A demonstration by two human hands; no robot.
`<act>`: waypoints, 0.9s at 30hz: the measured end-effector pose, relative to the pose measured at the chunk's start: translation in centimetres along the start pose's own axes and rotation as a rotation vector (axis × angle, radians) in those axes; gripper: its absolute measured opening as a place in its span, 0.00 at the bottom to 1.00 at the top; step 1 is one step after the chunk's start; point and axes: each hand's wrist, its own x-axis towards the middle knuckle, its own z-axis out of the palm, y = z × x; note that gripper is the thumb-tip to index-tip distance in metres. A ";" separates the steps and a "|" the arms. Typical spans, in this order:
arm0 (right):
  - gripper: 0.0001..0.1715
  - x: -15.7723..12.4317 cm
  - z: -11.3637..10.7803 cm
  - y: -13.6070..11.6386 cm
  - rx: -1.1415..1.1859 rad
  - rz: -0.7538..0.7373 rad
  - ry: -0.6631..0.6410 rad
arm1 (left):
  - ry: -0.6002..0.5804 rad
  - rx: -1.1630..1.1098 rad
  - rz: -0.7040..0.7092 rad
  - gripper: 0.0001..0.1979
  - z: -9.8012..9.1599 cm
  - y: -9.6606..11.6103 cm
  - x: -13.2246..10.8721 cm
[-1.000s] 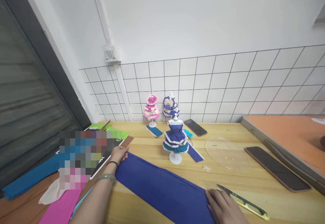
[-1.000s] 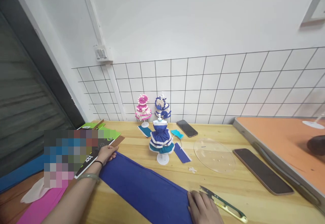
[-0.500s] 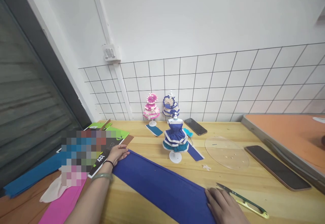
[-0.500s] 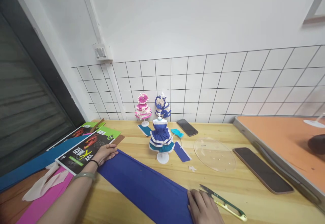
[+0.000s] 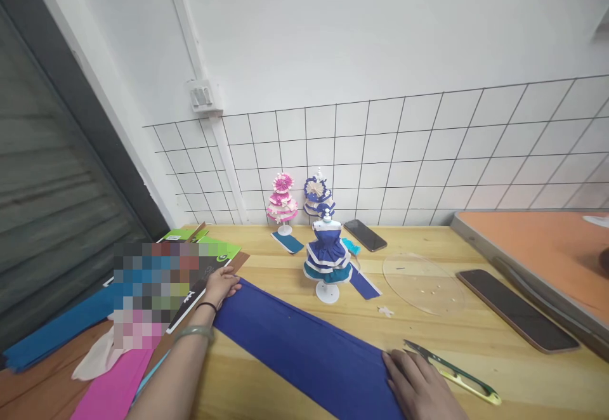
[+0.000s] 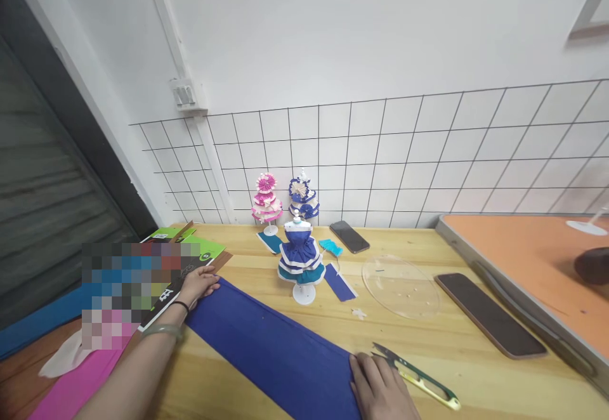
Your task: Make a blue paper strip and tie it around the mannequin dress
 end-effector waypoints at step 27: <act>0.24 -0.2 -0.2 -0.4 0.020 0.087 -0.031 | 0.182 1.077 0.594 0.15 1.1 0.8 -3.2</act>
